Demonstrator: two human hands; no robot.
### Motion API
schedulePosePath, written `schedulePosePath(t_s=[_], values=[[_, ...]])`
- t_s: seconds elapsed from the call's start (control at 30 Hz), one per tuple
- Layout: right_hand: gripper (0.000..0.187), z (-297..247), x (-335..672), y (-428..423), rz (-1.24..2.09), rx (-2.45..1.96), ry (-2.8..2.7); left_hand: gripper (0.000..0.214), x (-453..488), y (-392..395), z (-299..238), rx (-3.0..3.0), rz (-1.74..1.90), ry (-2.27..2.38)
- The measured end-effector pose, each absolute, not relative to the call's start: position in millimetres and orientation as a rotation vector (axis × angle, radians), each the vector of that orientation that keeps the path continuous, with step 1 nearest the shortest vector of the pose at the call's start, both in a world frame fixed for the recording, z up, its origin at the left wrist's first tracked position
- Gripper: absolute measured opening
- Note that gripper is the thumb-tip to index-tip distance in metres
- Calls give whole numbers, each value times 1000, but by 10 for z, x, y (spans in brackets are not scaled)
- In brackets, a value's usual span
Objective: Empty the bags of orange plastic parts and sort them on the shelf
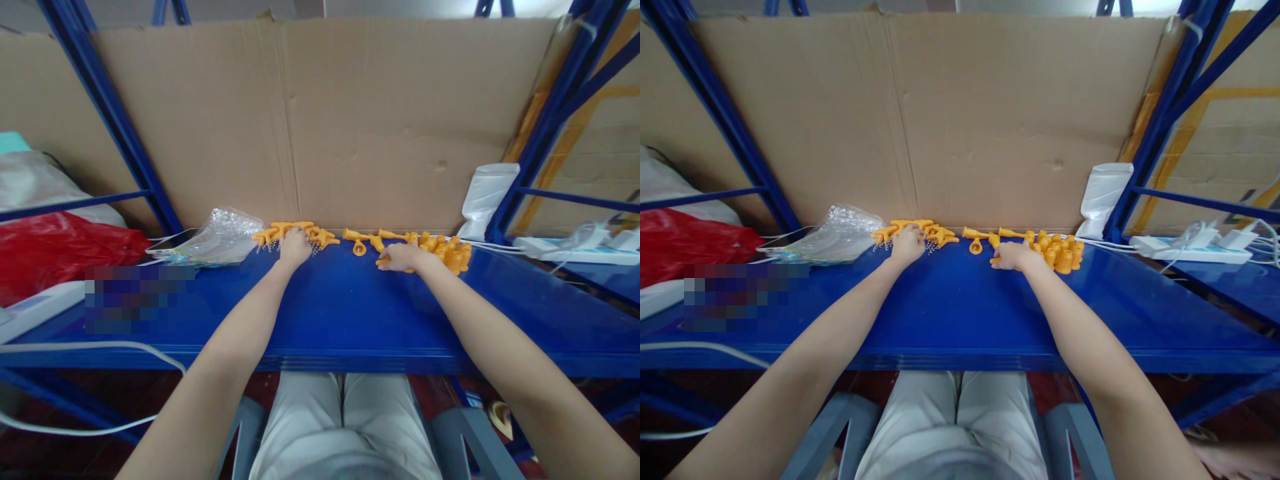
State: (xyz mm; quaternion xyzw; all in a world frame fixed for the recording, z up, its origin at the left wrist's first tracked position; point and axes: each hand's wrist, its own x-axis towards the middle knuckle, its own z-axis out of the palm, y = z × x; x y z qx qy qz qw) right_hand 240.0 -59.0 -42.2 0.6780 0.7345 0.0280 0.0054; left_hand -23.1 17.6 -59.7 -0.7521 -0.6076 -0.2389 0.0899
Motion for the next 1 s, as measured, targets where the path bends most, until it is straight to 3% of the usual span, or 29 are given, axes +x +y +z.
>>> schedulePosePath(t_s=[0.3, 0.67, 0.83, 1.0], values=[[34, -402, 2306, -630, 207, 2128, 2349, 37, -115, 81, -565, -2386, -762, -1537], [38, -311, 2249, -649, 507, 2572, 2443, 44, 122, -5, -626, -2641, -810, -948], [34, -339, 2215, -629, 497, 2343, 2744, 52, 245, -129, -643, -2673, -880, -714], [29, -434, 2131, -565, 289, 2104, 2965, 42, 332, -188, -644, -2658, -855, -785]])
